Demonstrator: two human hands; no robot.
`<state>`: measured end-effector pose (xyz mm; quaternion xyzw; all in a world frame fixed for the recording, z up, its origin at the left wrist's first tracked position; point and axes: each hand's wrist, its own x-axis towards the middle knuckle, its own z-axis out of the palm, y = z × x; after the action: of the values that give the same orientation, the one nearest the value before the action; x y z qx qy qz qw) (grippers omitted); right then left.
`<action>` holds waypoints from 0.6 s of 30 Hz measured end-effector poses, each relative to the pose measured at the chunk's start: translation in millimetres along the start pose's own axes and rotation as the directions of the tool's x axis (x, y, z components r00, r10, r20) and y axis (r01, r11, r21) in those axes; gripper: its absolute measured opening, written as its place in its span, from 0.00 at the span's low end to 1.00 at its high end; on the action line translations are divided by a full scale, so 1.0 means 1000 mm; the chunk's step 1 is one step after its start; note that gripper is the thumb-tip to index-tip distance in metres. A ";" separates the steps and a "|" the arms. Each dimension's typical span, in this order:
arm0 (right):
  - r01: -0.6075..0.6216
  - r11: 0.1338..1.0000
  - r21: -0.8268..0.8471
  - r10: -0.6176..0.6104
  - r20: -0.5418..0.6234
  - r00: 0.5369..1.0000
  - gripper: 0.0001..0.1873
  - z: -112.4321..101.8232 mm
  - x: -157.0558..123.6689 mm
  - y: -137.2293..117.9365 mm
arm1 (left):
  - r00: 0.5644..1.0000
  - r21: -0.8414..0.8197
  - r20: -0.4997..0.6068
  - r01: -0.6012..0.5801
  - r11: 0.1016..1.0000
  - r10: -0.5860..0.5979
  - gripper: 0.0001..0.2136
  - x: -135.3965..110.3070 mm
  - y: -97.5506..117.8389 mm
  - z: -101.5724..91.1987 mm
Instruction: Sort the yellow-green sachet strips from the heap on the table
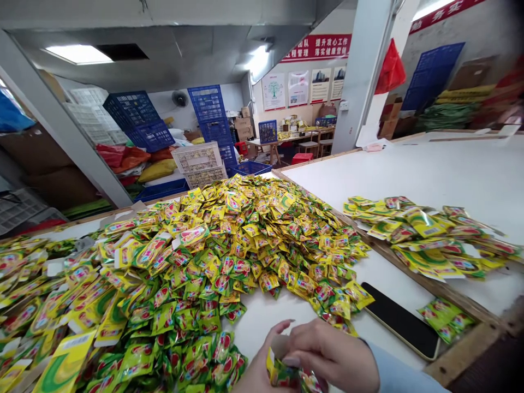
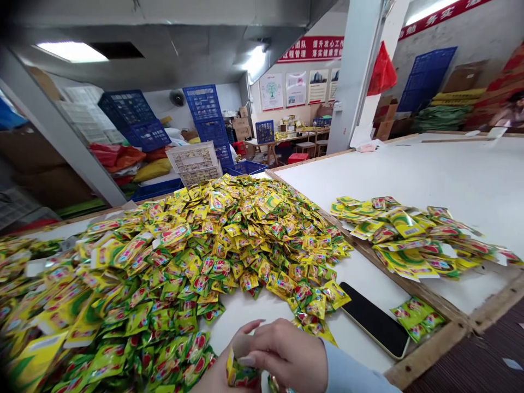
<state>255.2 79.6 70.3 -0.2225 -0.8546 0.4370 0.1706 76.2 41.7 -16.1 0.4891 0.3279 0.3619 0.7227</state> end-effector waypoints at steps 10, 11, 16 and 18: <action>-0.146 0.989 0.019 0.138 -0.455 0.880 0.16 -0.055 -0.046 0.038 | 0.989 0.600 0.124 -0.139 0.788 0.080 0.51 0.050 0.063 0.020; -0.193 0.978 -0.077 0.117 -0.566 0.816 0.16 -0.079 -0.057 0.047 | 0.980 0.757 0.071 -0.174 0.629 0.186 0.44 0.061 0.081 0.011; -0.750 0.535 -0.389 -0.008 -0.890 0.455 0.15 -0.192 -0.101 0.090 | 0.785 0.988 -0.146 0.088 0.124 0.602 0.21 0.135 0.182 -0.069; -0.808 0.458 -0.370 0.027 -0.903 0.429 0.14 -0.213 -0.092 0.101 | 0.698 0.966 -0.248 0.227 0.122 0.672 0.24 0.159 0.210 -0.102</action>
<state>459.8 226.7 97.4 -0.6781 -0.6688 -0.1048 0.2864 32.4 277.8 132.3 0.7152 0.6201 0.3223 -0.0108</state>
